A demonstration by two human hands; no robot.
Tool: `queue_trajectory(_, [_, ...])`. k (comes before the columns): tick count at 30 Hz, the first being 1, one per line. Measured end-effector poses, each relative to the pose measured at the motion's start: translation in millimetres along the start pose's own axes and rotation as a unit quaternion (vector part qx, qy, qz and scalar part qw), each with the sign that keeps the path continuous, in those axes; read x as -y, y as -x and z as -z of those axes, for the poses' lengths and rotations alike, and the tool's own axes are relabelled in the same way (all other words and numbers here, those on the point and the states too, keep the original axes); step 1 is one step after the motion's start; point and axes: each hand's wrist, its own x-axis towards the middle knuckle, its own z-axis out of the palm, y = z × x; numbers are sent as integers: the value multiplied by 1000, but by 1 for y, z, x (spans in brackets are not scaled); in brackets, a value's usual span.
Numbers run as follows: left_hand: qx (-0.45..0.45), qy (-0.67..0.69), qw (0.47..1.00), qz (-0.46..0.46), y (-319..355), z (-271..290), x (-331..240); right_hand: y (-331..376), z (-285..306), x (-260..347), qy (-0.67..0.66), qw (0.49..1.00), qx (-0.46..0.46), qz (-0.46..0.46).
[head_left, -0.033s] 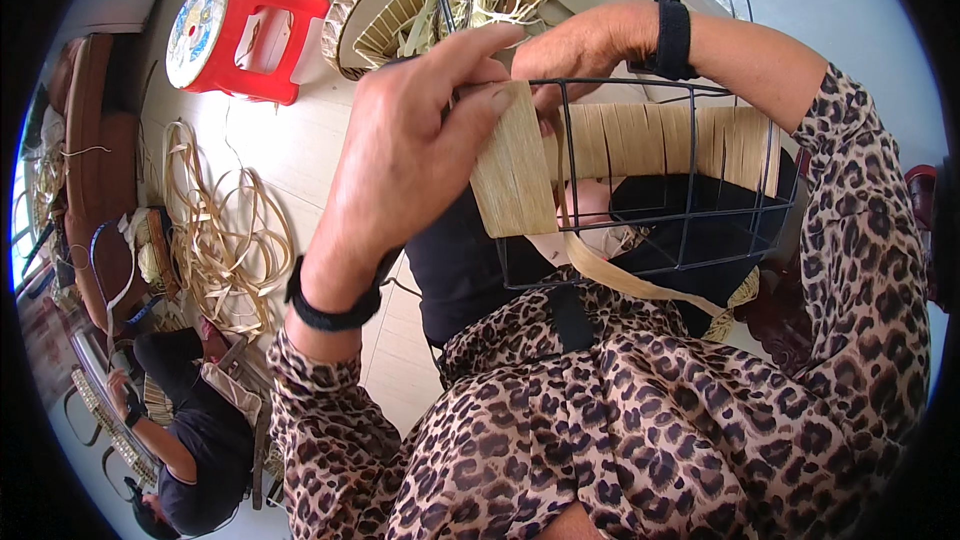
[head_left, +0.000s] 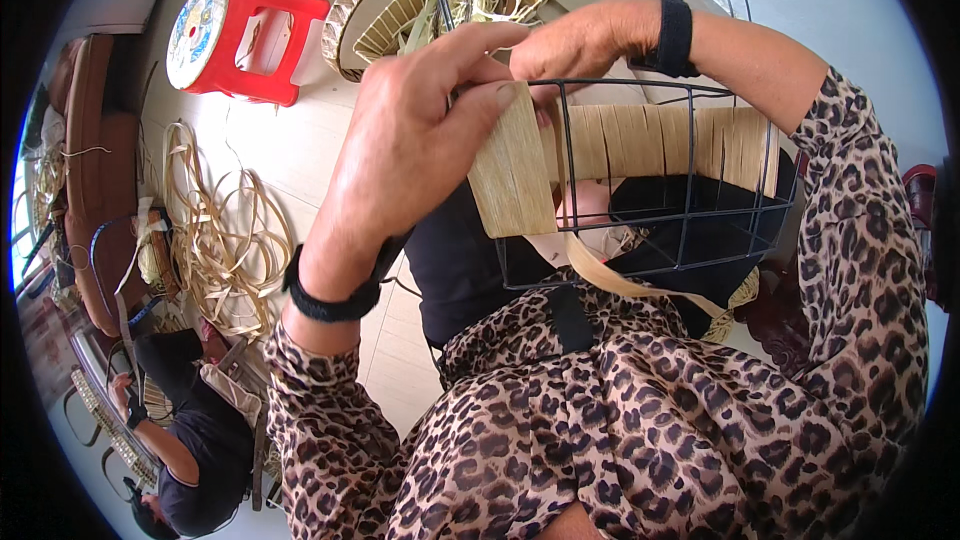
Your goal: The person weaves strips of bamboo or reed onto a black wire frame, securing the strips by hand and positioning new strips across the frame.
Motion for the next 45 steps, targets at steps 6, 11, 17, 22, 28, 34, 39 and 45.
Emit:
queue_trajectory(6, [1, 103, 991, 85, -8, -5, 6, 12, 9, -28, -57, 982, -168, 63])
queue_trajectory(11, [73, 144, 973, 165, -13, 5, 7, 25, 13, -8, -83, 959, -260, 76])
queue_trajectory(17, [121, 163, 965, 164, -19, 8, 4, 35, 9, 19, -117, 920, -344, 149])
queue_trajectory(22, [96, 152, 968, 174, -16, 6, 1, 46, 4, 52, 4, 907, -407, 109])
queue_trajectory(28, [99, 159, 968, 165, -15, 5, 0, 46, -2, 54, 96, 882, -442, 135])
queue_trajectory(34, [82, 148, 974, 150, -9, -2, -2, 41, -9, 48, -47, 873, -472, 116])
queue_trajectory(39, [54, 136, 980, 134, -6, -5, -1, 33, -10, 46, -168, 865, -469, 62])
queue_trajectory(45, [115, 186, 967, 131, -8, 1, 8, 40, -12, 64, -6, 843, -521, 136])
